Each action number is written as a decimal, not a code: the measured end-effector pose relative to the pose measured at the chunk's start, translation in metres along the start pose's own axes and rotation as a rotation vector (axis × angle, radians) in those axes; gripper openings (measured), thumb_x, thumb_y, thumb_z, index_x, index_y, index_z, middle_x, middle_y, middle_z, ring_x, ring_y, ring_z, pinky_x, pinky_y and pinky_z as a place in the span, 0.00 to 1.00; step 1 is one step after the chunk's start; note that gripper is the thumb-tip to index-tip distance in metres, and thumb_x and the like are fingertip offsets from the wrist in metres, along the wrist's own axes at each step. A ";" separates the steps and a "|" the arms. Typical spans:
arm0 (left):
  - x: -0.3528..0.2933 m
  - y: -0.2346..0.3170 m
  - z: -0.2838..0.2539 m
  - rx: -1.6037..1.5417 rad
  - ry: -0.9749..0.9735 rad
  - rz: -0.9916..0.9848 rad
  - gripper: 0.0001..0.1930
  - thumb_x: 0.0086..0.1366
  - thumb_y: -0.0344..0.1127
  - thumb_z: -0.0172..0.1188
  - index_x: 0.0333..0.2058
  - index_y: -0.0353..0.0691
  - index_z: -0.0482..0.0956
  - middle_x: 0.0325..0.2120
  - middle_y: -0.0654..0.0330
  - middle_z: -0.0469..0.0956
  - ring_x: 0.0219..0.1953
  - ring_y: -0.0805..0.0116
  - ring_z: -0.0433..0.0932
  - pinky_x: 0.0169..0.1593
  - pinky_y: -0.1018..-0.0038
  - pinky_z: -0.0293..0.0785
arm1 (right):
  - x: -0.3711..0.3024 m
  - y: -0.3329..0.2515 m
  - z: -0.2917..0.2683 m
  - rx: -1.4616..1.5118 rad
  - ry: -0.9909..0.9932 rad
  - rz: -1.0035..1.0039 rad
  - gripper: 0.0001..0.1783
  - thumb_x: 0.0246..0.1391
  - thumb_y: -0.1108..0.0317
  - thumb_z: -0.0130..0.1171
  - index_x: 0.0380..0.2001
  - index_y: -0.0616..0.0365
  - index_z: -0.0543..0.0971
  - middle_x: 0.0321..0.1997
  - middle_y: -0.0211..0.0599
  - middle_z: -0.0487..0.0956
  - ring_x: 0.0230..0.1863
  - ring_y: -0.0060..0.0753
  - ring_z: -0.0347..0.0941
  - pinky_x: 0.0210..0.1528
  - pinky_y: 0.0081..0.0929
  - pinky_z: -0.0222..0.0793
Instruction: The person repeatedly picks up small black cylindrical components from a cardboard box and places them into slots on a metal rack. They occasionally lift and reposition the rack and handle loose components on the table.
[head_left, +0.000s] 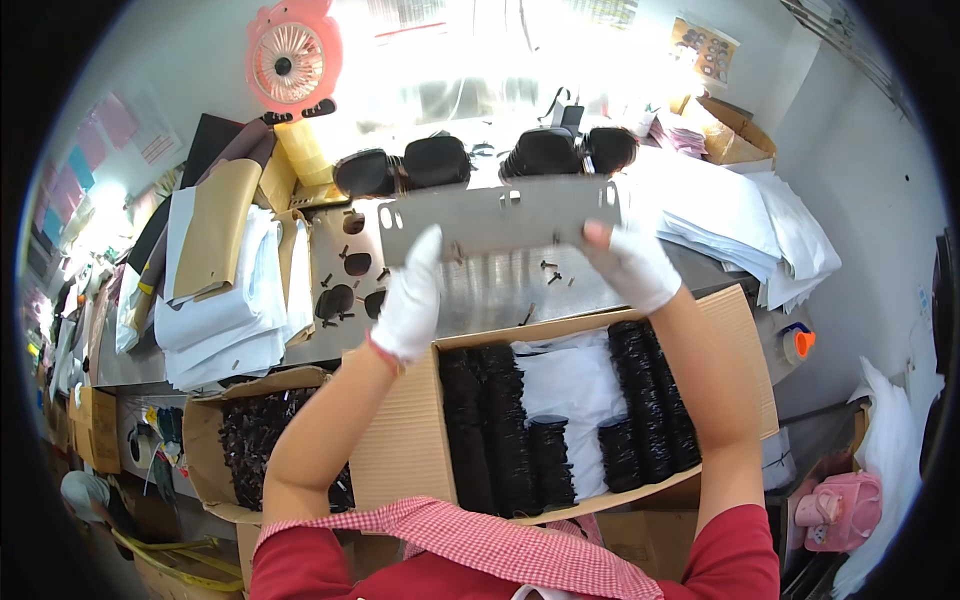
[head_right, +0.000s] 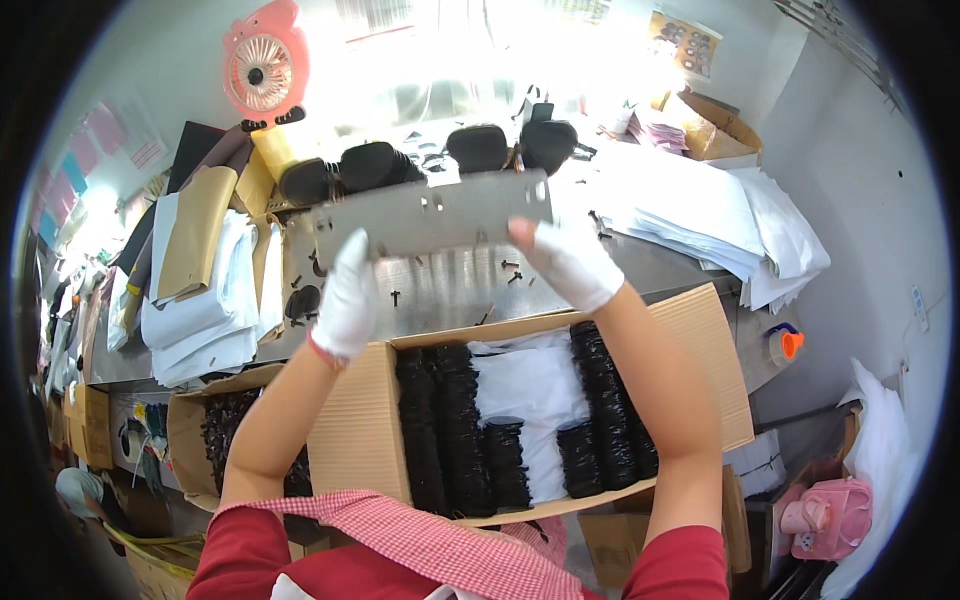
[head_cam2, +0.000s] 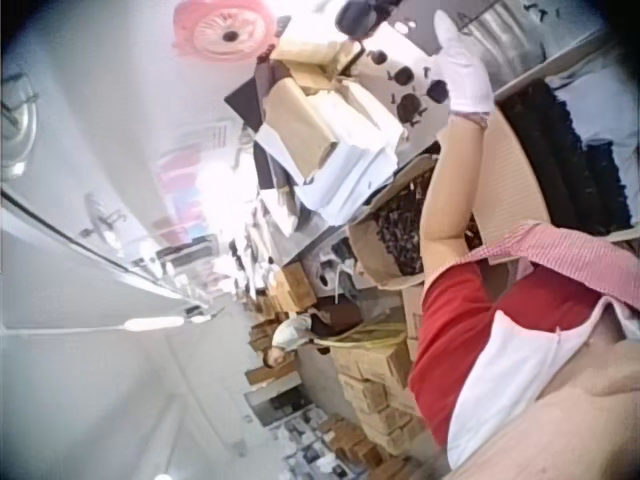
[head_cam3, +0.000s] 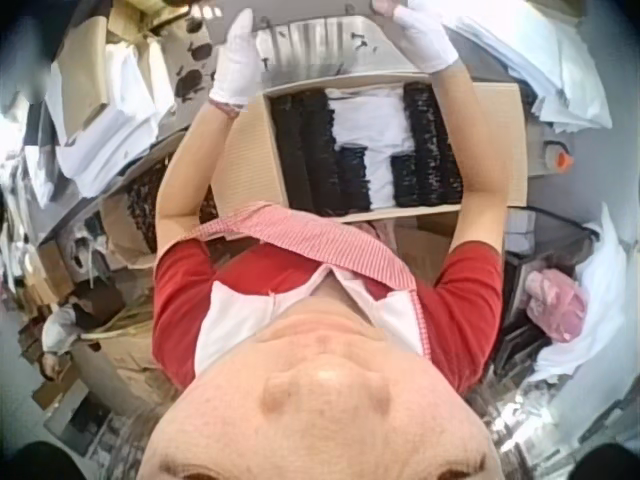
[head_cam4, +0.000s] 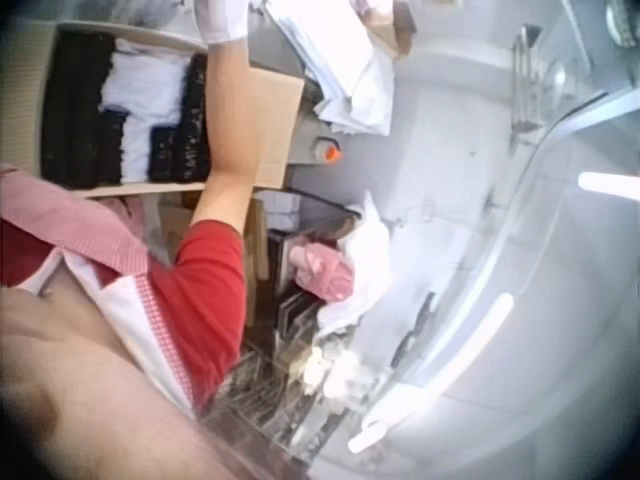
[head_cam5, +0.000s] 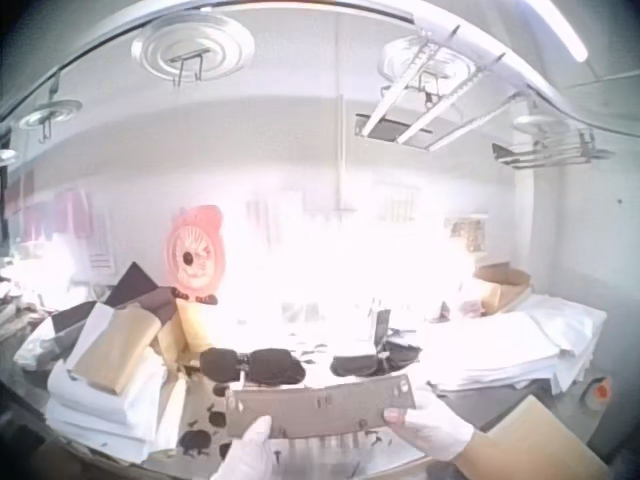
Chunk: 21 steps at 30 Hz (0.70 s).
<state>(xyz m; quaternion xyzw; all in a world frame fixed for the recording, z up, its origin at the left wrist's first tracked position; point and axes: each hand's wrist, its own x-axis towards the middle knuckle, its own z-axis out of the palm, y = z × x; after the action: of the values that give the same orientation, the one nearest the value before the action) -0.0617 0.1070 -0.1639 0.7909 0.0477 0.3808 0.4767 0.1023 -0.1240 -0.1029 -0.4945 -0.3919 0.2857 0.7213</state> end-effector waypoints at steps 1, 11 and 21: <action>-0.012 0.009 0.006 -0.159 -0.115 -0.345 0.17 0.75 0.39 0.48 0.53 0.33 0.73 0.44 0.57 0.79 0.44 0.73 0.76 0.50 0.71 0.72 | -0.013 0.019 -0.015 -0.069 0.022 0.041 0.23 0.63 0.62 0.60 0.57 0.64 0.76 0.54 0.33 0.80 0.54 0.26 0.73 0.59 0.28 0.66; -0.056 0.025 0.063 0.332 -0.866 -0.395 0.13 0.66 0.39 0.58 0.41 0.34 0.78 0.36 0.47 0.81 0.41 0.46 0.79 0.48 0.60 0.75 | -0.034 0.109 -0.071 -0.613 0.223 0.415 0.19 0.57 0.71 0.67 0.51 0.62 0.80 0.37 0.22 0.81 0.36 0.13 0.69 0.44 0.15 0.69; -0.045 -0.015 0.114 0.658 -0.379 0.220 0.21 0.53 0.40 0.68 0.43 0.34 0.79 0.41 0.50 0.79 0.54 0.48 0.72 0.62 0.58 0.64 | -0.041 0.085 -0.082 -0.841 0.189 0.506 0.47 0.46 0.57 0.71 0.67 0.61 0.64 0.66 0.50 0.70 0.68 0.46 0.66 0.68 0.36 0.61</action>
<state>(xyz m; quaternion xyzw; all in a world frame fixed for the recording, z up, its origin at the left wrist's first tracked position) -0.0152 0.0136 -0.2302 0.9581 -0.0068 0.2412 0.1545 0.1477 -0.1676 -0.2109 -0.8458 -0.2738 0.2232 0.3998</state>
